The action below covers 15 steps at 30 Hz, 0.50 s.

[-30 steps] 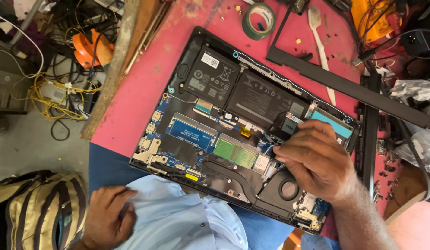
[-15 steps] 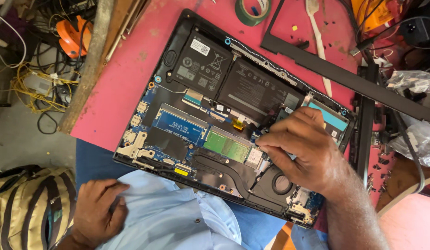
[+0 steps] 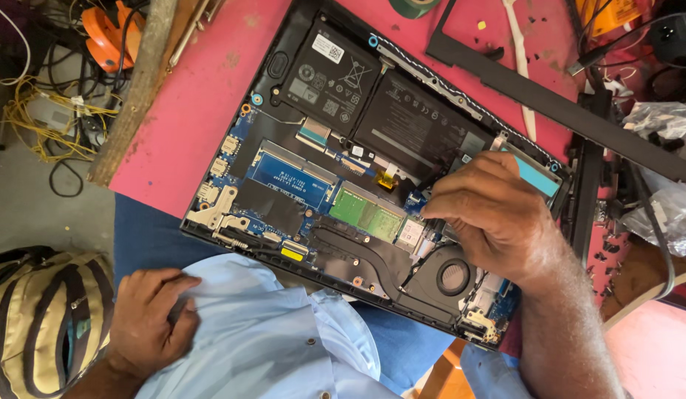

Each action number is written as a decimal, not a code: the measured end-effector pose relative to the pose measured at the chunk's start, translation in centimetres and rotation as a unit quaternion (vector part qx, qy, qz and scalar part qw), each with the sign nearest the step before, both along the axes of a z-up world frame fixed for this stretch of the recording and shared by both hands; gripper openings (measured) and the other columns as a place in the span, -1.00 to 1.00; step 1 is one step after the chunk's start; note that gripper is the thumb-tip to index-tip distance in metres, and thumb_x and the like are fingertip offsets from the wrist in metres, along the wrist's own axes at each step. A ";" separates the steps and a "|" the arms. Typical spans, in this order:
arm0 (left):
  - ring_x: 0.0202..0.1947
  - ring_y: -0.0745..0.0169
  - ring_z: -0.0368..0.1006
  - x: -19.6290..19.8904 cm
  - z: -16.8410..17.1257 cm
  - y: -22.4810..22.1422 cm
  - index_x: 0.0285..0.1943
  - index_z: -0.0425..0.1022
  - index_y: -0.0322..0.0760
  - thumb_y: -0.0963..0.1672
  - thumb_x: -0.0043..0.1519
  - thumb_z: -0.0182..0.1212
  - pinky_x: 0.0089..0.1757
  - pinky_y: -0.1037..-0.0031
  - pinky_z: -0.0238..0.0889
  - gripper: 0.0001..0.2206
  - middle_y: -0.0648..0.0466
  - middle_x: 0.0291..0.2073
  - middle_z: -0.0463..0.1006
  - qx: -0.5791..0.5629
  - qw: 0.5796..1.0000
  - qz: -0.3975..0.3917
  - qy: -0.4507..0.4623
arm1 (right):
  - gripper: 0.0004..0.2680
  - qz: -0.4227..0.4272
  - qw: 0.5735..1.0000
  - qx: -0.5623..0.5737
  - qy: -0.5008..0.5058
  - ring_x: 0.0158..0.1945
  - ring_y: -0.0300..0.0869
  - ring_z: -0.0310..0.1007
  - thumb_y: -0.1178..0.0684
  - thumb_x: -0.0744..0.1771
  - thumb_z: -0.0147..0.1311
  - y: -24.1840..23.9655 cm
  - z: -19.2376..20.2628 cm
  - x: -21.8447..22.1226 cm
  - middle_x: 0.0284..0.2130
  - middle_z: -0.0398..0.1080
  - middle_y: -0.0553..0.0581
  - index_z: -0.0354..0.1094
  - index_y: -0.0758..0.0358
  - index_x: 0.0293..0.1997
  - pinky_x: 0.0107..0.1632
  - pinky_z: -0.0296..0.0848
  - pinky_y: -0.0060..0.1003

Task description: The person manipulates internal laptop components by hand, including connecting cables and pressing on hardware parts.

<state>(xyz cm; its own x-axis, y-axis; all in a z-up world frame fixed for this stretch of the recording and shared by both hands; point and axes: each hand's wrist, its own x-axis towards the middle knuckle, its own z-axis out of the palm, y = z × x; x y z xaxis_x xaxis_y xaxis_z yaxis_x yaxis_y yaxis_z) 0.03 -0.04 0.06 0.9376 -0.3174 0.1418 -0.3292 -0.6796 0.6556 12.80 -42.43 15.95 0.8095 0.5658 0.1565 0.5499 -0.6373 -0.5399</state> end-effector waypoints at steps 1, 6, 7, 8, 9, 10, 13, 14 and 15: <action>-0.22 -0.07 0.36 0.1 0.0 0.0 -0.08 0.52 -0.24 -0.18 -0.01 0.23 -0.16 0.20 0.15 -0.71 -0.04 -0.16 0.49 0.001 1.000 0.000 0.000 | -0.84 0.004 1.000 -0.008 -0.004 -0.21 -0.13 0.43 0.31 0.23 0.25 0.0 0.1 0.0 -0.27 0.47 0.02 0.48 0.17 -0.22 0.03 0.31 -0.19; -0.22 -0.07 0.35 0.0 -0.1 -0.1 -0.08 0.53 -0.24 -0.18 -0.01 0.24 -0.15 0.20 0.15 -0.71 -0.02 -0.16 0.50 0.003 1.000 -0.001 0.005 | -0.76 -0.003 0.999 -0.053 -0.007 -0.19 -0.09 0.41 0.37 0.16 0.22 0.2 0.4 -0.2 -0.26 0.44 0.03 0.51 0.17 -0.22 0.05 0.32 -0.14; -0.23 -0.07 0.35 0.0 -0.2 0.0 -0.08 0.53 -0.24 -0.18 -0.01 0.24 -0.15 0.20 0.15 -0.71 -0.02 -0.16 0.50 0.008 1.000 -0.003 0.008 | -0.76 -0.002 0.998 -0.055 -0.007 -0.19 -0.09 0.40 0.37 0.16 0.23 0.3 0.4 -0.2 -0.25 0.43 0.03 0.51 0.17 -0.21 0.05 0.32 -0.13; -0.24 -0.07 0.35 0.0 -0.3 0.0 -0.08 0.53 -0.24 -0.18 -0.01 0.24 -0.16 0.20 0.14 -0.71 -0.02 -0.16 0.50 0.014 1.000 -0.005 0.011 | -0.76 -0.004 0.998 -0.056 -0.008 -0.18 -0.09 0.41 0.37 0.16 0.23 0.3 0.4 -0.3 -0.25 0.43 0.03 0.51 0.17 -0.21 0.05 0.32 -0.13; -0.24 -0.07 0.35 0.0 -0.3 0.0 -0.08 0.54 -0.23 -0.18 -0.02 0.25 -0.16 0.20 0.14 -0.71 -0.02 -0.16 0.50 0.019 1.000 -0.007 0.014 | -0.76 -0.006 0.998 -0.057 -0.008 -0.18 -0.09 0.41 0.37 0.16 0.23 0.3 0.4 -0.3 -0.26 0.43 0.03 0.52 0.18 -0.21 0.06 0.33 -0.12; -0.24 -0.07 0.35 0.0 -0.4 0.0 -0.08 0.53 -0.23 -0.18 -0.01 0.25 -0.15 0.20 0.14 -0.71 -0.02 -0.16 0.50 0.019 1.000 -0.007 0.012 | -0.76 -0.008 0.998 -0.058 -0.010 -0.18 -0.08 0.41 0.36 0.15 0.23 0.4 0.4 -0.3 -0.26 0.43 0.04 0.52 0.18 -0.20 0.06 0.33 -0.12; -0.22 -0.08 0.36 -0.1 -0.6 0.0 -0.07 0.53 -0.24 -0.18 -0.02 0.26 -0.16 0.19 0.14 -0.69 -0.03 -0.16 0.50 0.020 1.000 -0.009 0.007 | -0.76 -0.010 0.998 -0.067 -0.017 -0.16 -0.08 0.42 0.36 0.16 0.24 0.4 0.4 -0.4 -0.26 0.44 0.04 0.52 0.20 -0.20 0.05 0.34 -0.13; -0.22 -0.09 0.37 -0.1 -0.6 0.1 -0.07 0.53 -0.24 -0.19 -0.04 0.27 -0.16 0.19 0.14 -0.68 -0.03 -0.16 0.50 0.019 1.000 -0.010 0.005 | -0.76 -0.008 0.998 -0.067 -0.017 -0.16 -0.09 0.43 0.37 0.16 0.23 0.3 0.4 -0.4 -0.26 0.45 0.03 0.52 0.20 -0.20 0.05 0.34 -0.13; -0.23 -0.09 0.38 -0.1 -0.6 0.0 -0.08 0.53 -0.25 -0.20 -0.06 0.28 -0.17 0.18 0.15 -0.67 -0.03 -0.16 0.50 0.018 1.000 -0.012 0.004 | -0.76 -0.005 0.998 -0.066 -0.018 -0.16 -0.09 0.44 0.38 0.16 0.23 0.3 0.4 -0.3 -0.26 0.45 0.03 0.52 0.20 -0.20 0.05 0.35 -0.13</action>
